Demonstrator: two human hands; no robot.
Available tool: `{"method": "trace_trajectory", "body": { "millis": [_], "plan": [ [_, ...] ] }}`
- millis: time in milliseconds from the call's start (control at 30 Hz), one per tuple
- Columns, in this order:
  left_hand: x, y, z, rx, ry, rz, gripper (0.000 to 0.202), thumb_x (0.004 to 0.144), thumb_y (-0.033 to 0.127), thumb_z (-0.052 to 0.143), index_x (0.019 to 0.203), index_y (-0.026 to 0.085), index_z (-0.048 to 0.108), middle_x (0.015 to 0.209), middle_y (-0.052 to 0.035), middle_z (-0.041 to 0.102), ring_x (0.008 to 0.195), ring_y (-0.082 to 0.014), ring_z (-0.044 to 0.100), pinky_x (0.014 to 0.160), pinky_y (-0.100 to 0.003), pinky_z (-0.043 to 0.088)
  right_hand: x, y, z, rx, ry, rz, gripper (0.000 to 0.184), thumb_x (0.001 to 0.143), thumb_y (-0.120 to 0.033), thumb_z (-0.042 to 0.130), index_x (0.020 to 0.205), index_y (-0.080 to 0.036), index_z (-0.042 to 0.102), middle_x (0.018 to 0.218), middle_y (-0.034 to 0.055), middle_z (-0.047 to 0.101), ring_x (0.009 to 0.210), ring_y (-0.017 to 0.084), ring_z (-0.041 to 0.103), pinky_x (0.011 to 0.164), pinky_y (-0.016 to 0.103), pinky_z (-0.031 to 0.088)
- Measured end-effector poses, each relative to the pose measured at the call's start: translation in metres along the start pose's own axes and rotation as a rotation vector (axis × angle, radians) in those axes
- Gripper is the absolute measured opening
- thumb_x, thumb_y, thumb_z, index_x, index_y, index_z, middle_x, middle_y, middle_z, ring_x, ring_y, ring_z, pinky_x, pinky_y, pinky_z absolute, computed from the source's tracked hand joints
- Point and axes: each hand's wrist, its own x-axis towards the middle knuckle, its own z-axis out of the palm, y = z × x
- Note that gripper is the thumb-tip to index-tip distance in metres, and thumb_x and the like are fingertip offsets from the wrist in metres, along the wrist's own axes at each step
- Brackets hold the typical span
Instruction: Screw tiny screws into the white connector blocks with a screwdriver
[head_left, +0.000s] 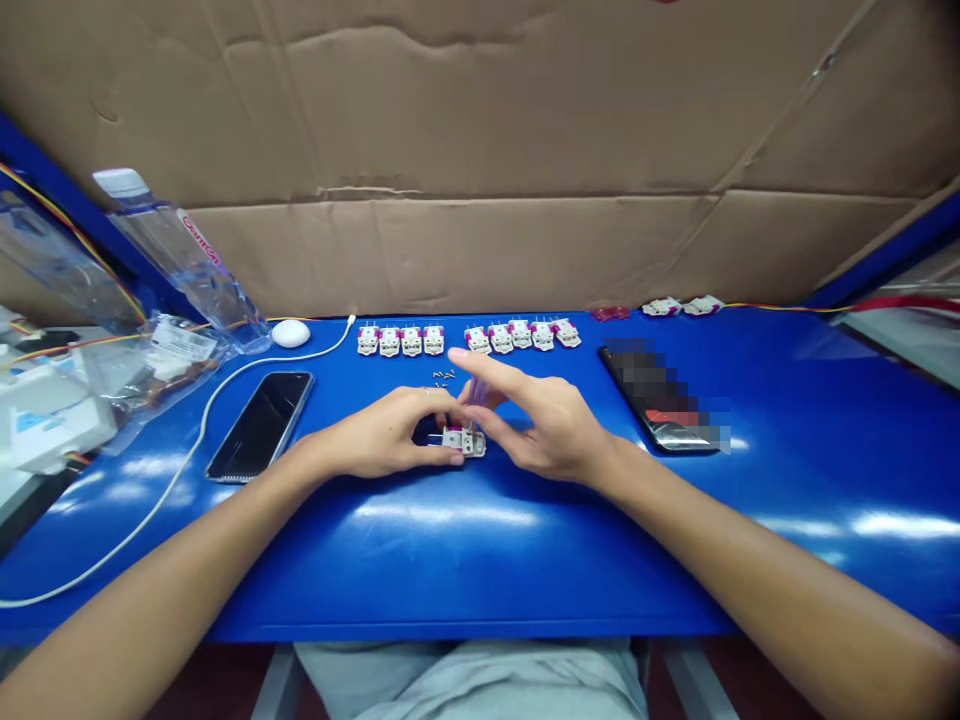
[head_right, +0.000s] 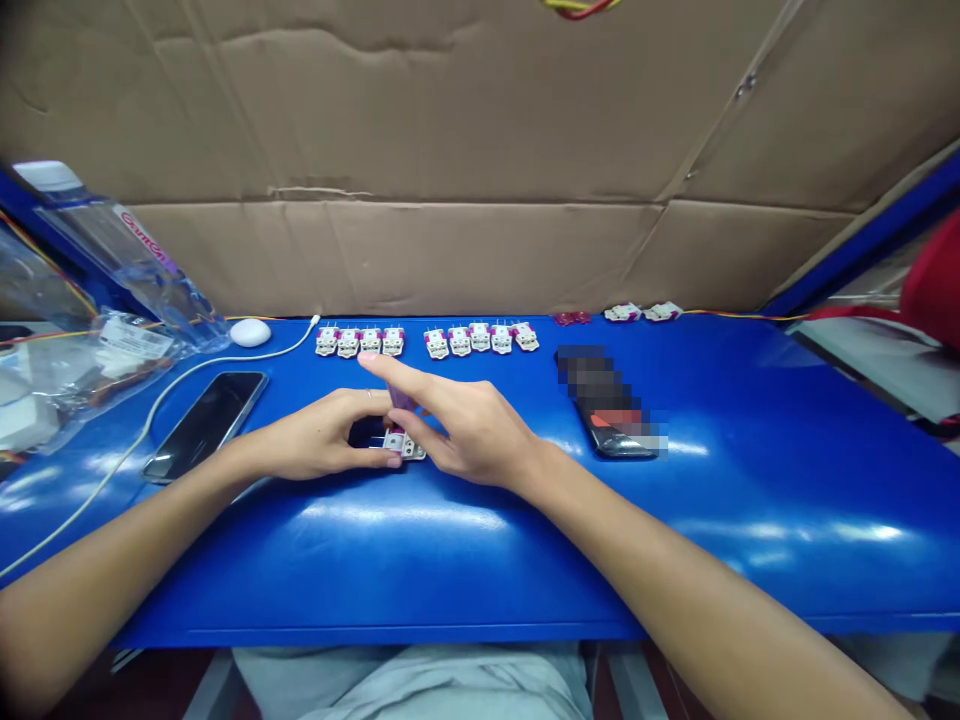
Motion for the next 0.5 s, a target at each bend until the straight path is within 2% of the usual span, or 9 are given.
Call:
{"method": "trace_trajectory", "body": {
  "millis": [100,267,400,500],
  "plan": [
    [-0.0004,0.0001,0.0001,0.008,0.0,0.001,0.034,0.1,0.051,0.077,0.113,0.02,0.076,0.11,-0.0061,0.08,0.099,-0.024,0.072,0.085,-0.032,0.052,-0.0004,-0.0005,0.0002,-0.039,0.043,0.013,0.06,0.108,-0.024,0.069,0.164,-0.032,0.052,0.132,0.0017,0.083,0.105,0.018,0.085,0.096,0.027,0.069],
    [-0.0006,0.0015,0.0001,-0.009,0.003,-0.003,0.03,0.099,0.047,0.079,0.111,0.019,0.075,0.111,-0.0051,0.079,0.099,-0.023,0.072,0.085,-0.031,0.051,0.0014,-0.0034,0.0007,0.037,0.009,0.017,0.061,0.11,-0.019,0.062,0.168,-0.03,0.046,0.146,0.0038,0.077,0.114,0.017,0.083,0.103,0.027,0.067],
    [0.0,0.0006,0.0006,-0.02,0.008,0.004,0.028,0.099,0.046,0.079,0.106,0.019,0.074,0.108,-0.005,0.079,0.098,-0.0235,0.072,0.085,-0.032,0.051,0.0026,-0.0082,0.0042,-0.022,0.079,0.012,0.05,0.105,-0.017,0.072,0.153,-0.026,0.062,0.133,0.0035,0.083,0.105,0.016,0.085,0.097,0.022,0.067],
    [-0.0001,0.0014,0.0,-0.008,0.01,0.005,0.029,0.099,0.046,0.078,0.106,0.018,0.073,0.11,-0.0058,0.078,0.099,-0.0241,0.071,0.084,-0.032,0.051,0.0015,-0.0087,0.0071,-0.031,0.126,0.006,0.044,0.103,-0.019,0.076,0.145,-0.025,0.067,0.125,0.0029,0.085,0.098,0.015,0.085,0.091,0.021,0.068]
  ]
}}
